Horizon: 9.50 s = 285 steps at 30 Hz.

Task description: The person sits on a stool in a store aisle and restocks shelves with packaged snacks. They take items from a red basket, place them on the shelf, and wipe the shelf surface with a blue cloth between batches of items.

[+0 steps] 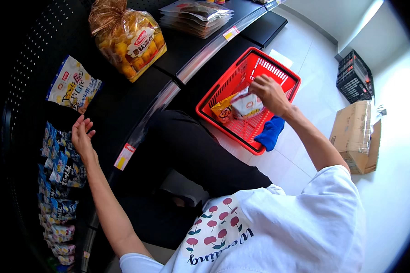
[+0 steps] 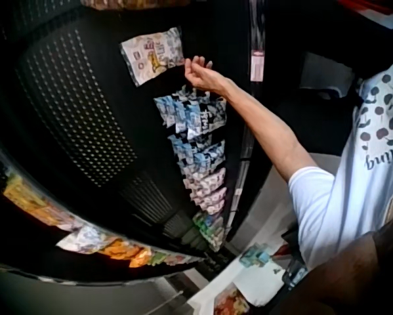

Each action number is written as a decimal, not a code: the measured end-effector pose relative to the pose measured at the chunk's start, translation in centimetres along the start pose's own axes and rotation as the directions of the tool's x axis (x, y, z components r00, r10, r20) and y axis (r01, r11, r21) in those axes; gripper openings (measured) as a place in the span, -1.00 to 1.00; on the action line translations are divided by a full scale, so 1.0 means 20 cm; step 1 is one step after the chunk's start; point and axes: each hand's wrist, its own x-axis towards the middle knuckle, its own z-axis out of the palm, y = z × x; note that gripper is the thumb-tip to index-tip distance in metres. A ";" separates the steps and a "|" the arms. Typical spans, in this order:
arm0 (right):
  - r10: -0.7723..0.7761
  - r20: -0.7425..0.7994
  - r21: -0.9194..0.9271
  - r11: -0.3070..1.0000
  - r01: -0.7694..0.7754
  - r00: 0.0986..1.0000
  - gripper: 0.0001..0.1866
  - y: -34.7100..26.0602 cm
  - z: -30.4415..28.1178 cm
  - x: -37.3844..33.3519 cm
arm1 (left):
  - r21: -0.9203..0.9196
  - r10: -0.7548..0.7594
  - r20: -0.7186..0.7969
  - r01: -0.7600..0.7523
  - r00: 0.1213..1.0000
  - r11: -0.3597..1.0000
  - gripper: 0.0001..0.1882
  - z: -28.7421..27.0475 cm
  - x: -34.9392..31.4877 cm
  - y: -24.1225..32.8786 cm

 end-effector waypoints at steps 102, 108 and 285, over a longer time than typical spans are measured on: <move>0.733 0.151 0.922 0.137 -0.361 0.664 -0.64 0.03 0.10 -0.17 | -0.191 -0.084 -0.033 0.076 0.996 0.979 -0.57 -0.05 0.07 -0.13; 0.652 0.331 0.844 0.118 -0.523 0.682 -0.61 0.08 0.38 -0.36 | -0.167 -0.124 -0.046 0.115 0.991 0.979 -0.58 -0.02 0.06 -0.16; -0.575 -0.101 0.514 0.668 0.538 0.812 -0.58 -1.79 0.20 1.07 | 0.120 -0.132 0.991 -0.526 0.014 0.842 -0.66 0.21 -1.09 -0.03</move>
